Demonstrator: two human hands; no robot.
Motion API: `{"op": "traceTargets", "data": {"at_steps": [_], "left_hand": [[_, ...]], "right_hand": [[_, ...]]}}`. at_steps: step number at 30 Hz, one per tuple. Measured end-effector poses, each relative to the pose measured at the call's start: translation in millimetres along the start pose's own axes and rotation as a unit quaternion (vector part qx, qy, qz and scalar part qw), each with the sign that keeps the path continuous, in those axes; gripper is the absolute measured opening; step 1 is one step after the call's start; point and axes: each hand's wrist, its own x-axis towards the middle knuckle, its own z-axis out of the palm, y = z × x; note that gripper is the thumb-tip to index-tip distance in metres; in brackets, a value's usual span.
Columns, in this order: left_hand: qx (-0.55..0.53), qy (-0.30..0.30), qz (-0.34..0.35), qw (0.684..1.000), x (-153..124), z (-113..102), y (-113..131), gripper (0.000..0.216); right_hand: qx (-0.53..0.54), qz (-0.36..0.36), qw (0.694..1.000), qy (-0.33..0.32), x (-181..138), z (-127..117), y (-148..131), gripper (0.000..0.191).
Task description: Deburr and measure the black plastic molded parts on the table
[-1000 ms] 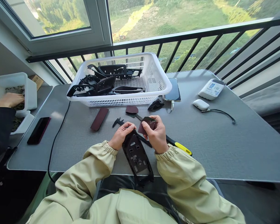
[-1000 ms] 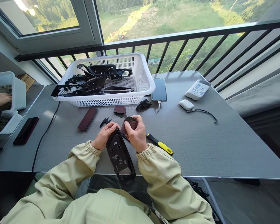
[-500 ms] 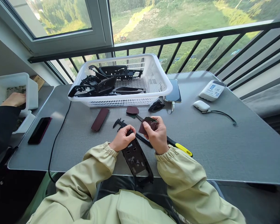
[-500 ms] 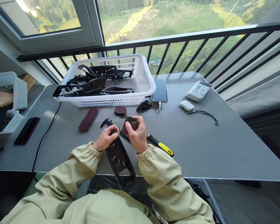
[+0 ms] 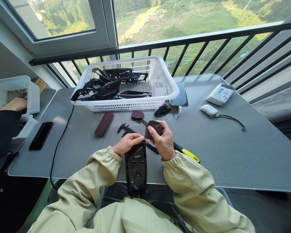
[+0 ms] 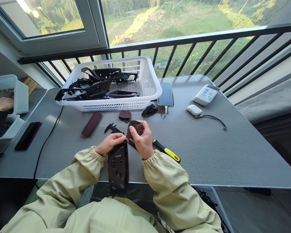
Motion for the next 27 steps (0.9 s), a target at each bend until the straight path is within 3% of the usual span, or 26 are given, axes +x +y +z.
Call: {"op": "traceTargets", "data": {"at_steps": [5,15,21,27], "left_hand": [[0.06,0.012,-0.013,0.998,0.3,-1.3,0.1,0.049],[0.042,-0.128,-0.095,0.986,-3.8,-9.0,5.4,0.041],[-0.005,-0.094,-0.104,0.99,-3.5,-9.1,4.2,0.037],[-0.012,-0.136,-0.127,0.983,-6.0,-8.8,8.5,0.039]], "right_hand": [[-0.002,0.012,1.0,-0.011,-0.5,-0.2,-0.3,0.031],[-0.048,-0.03,0.998,-0.025,2.4,-1.3,3.5,0.023],[-0.036,-0.026,0.998,-0.044,1.3,-1.4,0.9,0.024],[-0.036,-0.012,0.996,-0.075,0.3,-2.8,0.1,0.026]]}}
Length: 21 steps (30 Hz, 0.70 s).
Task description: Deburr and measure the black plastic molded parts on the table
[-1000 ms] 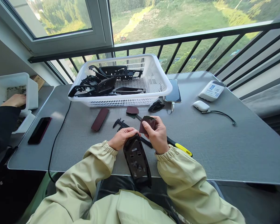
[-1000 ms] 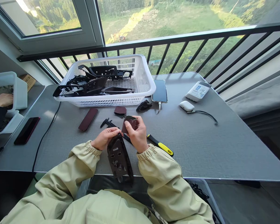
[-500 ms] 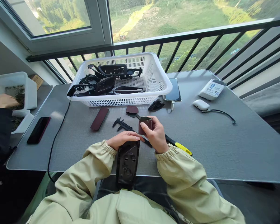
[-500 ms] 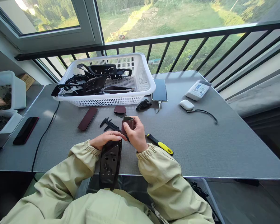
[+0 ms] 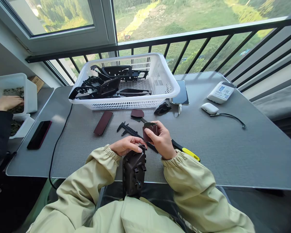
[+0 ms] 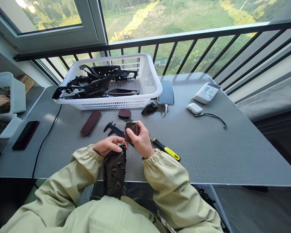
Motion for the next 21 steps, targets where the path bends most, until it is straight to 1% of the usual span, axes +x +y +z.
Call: {"op": "traceTargets", "data": {"at_steps": [4,9,11,17,21], "left_hand": [[0.021,0.058,0.004,0.998,-1.3,4.1,1.4,0.036],[0.016,0.096,-0.005,0.995,0.0,7.4,0.3,0.036],[0.014,0.099,-0.004,0.995,0.1,7.7,-0.1,0.035],[0.018,0.071,-0.005,0.997,-1.0,9.0,0.6,0.041],[0.015,0.076,-0.007,0.997,-0.6,9.1,0.6,0.042]], "right_hand": [[0.001,0.01,1.0,-0.027,-1.5,0.0,-1.7,0.025],[-0.028,-0.028,0.998,-0.041,-2.4,1.6,-2.9,0.02],[-0.05,-0.04,0.997,-0.047,-3.0,2.6,-2.7,0.018],[-0.11,-0.047,0.992,-0.035,-4.6,3.4,-2.2,0.016],[-0.133,-0.034,0.989,-0.06,-2.0,-0.1,-3.7,0.014]]}}
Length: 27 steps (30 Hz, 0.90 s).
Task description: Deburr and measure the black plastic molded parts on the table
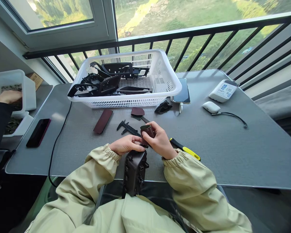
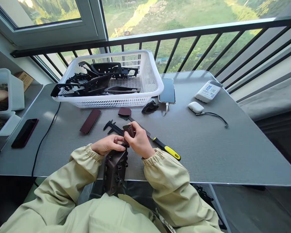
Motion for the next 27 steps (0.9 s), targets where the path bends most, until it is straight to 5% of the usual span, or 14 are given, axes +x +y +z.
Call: {"op": "traceTargets", "data": {"at_steps": [14,27], "left_hand": [[0.003,0.001,0.001,1.0,1.4,-2.2,-1.3,0.04],[-0.003,0.026,0.0,1.0,1.3,-3.8,1.5,0.034]], "right_hand": [[0.037,0.017,0.998,-0.047,0.2,-4.0,-2.3,0.013],[0.081,0.025,0.996,-0.022,1.5,-6.2,-2.9,0.014]]}}
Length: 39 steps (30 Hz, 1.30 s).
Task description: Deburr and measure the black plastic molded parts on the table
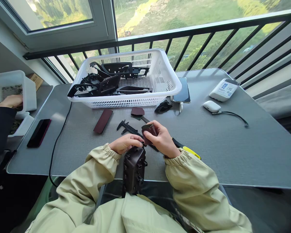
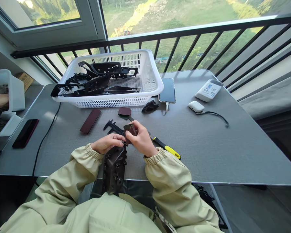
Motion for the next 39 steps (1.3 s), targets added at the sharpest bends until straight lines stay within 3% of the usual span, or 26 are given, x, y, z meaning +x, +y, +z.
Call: {"op": "traceTargets", "data": {"at_steps": [10,16,20,28,31,36,39], "left_hand": [[-0.023,0.022,0.041,0.999,-0.4,-5.7,2.2,0.043],[-0.055,0.022,0.14,0.988,-12.3,-16.9,15.4,0.047],[-0.105,0.067,0.256,0.959,-18.5,-24.1,19.5,0.047],[-0.134,0.185,0.401,0.887,-14.1,-18.3,19.6,0.044],[-0.119,0.197,0.417,0.879,-10.8,-13.2,16.7,0.044],[-0.053,0.248,0.398,0.882,-1.8,-11.2,7.3,0.047],[0.007,0.284,0.401,0.871,5.4,-12.9,1.6,0.037]], "right_hand": [[0.13,0.014,0.982,0.133,1.5,0.2,3.9,0.027],[0.218,0.011,0.954,0.207,4.4,-1.9,0.1,0.03],[0.261,0.001,0.935,0.241,6.8,-5.4,-3.6,0.032],[0.257,-0.1,0.87,0.408,11.9,-27.1,-6.0,0.033],[0.216,-0.096,0.894,0.38,10.3,-22.0,-2.6,0.035],[0.125,-0.085,0.966,0.209,2.9,-3.2,2.9,0.036],[0.076,-0.093,0.982,0.144,-0.8,4.5,7.4,0.035]]}}
